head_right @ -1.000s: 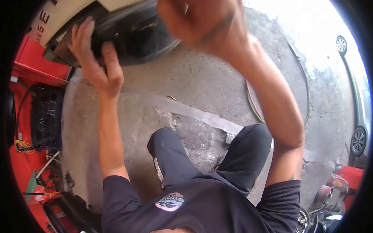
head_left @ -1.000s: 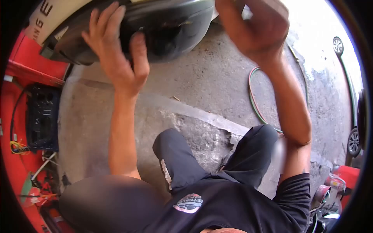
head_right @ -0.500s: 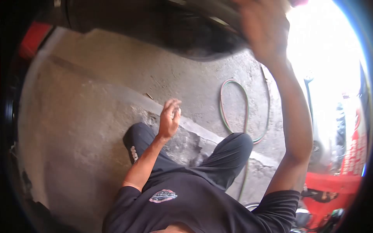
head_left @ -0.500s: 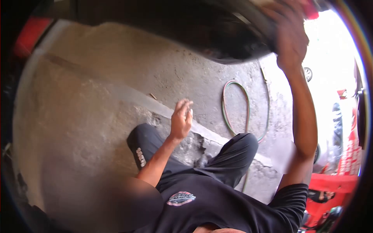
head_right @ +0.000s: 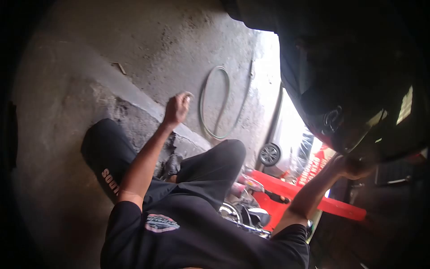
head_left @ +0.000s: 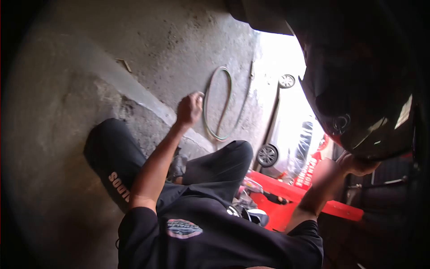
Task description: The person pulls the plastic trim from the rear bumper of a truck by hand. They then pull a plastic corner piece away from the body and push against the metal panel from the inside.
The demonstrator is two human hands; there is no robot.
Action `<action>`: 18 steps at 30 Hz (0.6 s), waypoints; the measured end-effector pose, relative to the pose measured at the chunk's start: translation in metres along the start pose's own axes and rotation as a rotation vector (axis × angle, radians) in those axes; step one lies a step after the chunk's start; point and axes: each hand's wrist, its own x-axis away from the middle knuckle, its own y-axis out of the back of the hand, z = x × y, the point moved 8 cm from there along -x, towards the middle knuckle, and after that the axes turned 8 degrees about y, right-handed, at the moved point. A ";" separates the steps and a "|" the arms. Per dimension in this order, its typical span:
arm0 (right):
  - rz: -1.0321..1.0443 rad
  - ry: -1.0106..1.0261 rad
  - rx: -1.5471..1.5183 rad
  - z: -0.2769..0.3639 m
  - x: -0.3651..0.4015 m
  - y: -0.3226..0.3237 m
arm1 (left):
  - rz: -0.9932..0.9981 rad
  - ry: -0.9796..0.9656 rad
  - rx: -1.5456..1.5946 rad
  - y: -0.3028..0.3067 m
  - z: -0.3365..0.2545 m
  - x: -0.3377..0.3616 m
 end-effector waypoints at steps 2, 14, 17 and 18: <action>-0.171 -0.786 -0.840 -0.064 0.040 -0.019 | -0.023 0.074 0.061 0.004 0.013 -0.019; 0.425 -0.047 -0.194 -0.015 -0.016 0.002 | 0.166 -0.057 0.159 -0.022 -0.045 -0.103; 0.465 -0.046 -0.175 -0.011 -0.019 0.005 | 0.192 -0.138 0.157 -0.036 -0.026 -0.103; 0.479 -0.046 -0.173 -0.010 -0.020 0.007 | 0.243 -0.070 0.148 -0.043 -0.018 -0.103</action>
